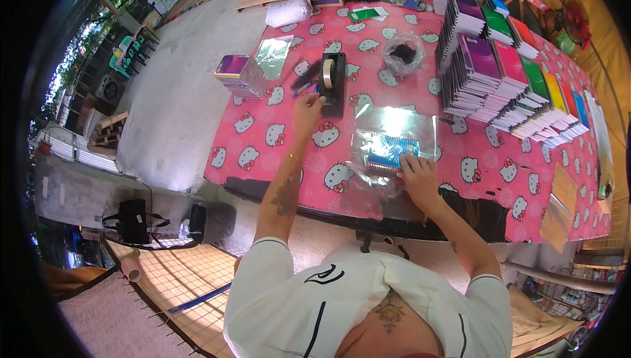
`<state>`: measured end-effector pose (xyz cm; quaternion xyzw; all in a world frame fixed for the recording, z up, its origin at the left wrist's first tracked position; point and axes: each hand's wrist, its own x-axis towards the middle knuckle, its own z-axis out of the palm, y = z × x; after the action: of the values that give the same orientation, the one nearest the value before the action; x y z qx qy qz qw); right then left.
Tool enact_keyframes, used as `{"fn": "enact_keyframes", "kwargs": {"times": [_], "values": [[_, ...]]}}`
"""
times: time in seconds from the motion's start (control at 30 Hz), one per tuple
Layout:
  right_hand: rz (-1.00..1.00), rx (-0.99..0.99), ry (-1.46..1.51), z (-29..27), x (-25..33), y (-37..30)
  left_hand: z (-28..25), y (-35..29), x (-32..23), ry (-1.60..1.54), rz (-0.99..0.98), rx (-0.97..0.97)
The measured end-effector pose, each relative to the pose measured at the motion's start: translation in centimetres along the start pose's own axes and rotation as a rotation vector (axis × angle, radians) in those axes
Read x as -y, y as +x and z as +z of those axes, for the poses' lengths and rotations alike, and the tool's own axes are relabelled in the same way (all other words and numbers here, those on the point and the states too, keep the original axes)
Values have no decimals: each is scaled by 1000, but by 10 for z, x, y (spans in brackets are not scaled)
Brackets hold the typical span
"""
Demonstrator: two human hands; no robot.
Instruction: The person places small notebooks into plastic sleeves by hand, secures the sleeves with tape from a dispenser, and then stacks the packaged notebooks onto the table.
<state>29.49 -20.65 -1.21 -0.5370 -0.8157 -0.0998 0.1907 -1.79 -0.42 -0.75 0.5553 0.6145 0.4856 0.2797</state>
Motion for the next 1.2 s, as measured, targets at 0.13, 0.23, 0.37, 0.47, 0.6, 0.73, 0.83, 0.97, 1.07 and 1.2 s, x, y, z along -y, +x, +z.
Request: {"fn": "enact_keyframes", "kwargs": {"times": [0.13, 0.23, 0.37, 0.47, 0.6, 0.73, 0.83, 0.97, 1.07, 1.2], "values": [[21, 0, 15, 1, -2, 0, 3, 23, -2, -283, -415, 316], [25, 17, 30, 0, -3, 0, 18, 12, -2, -413, -360, 132], [16, -1, 31, -3, -6, 0, 13, -14, 12, -710, -463, 160], [19, -8, 58, -3, -7, 0, 21, -42, 11, -711, -611, 52], [-5, -38, 73, -3, -5, 1, 15, -41, 16, -546, -471, -10], [20, -38, 93, 0, -8, -1, 15, -41, -2, -514, -390, 2], [17, -27, 107, -3, -9, -1, 17, -42, -3, -485, -325, 4], [34, 8, 100, -4, -8, 0, 25, -48, 9, -592, -387, -61], [3, -35, 127, -4, -7, -1, 13, -39, 23, 308, 66, -226], [25, -52, 112, -10, -12, 0, -2, -27, -38, 913, -45, 37]]}}
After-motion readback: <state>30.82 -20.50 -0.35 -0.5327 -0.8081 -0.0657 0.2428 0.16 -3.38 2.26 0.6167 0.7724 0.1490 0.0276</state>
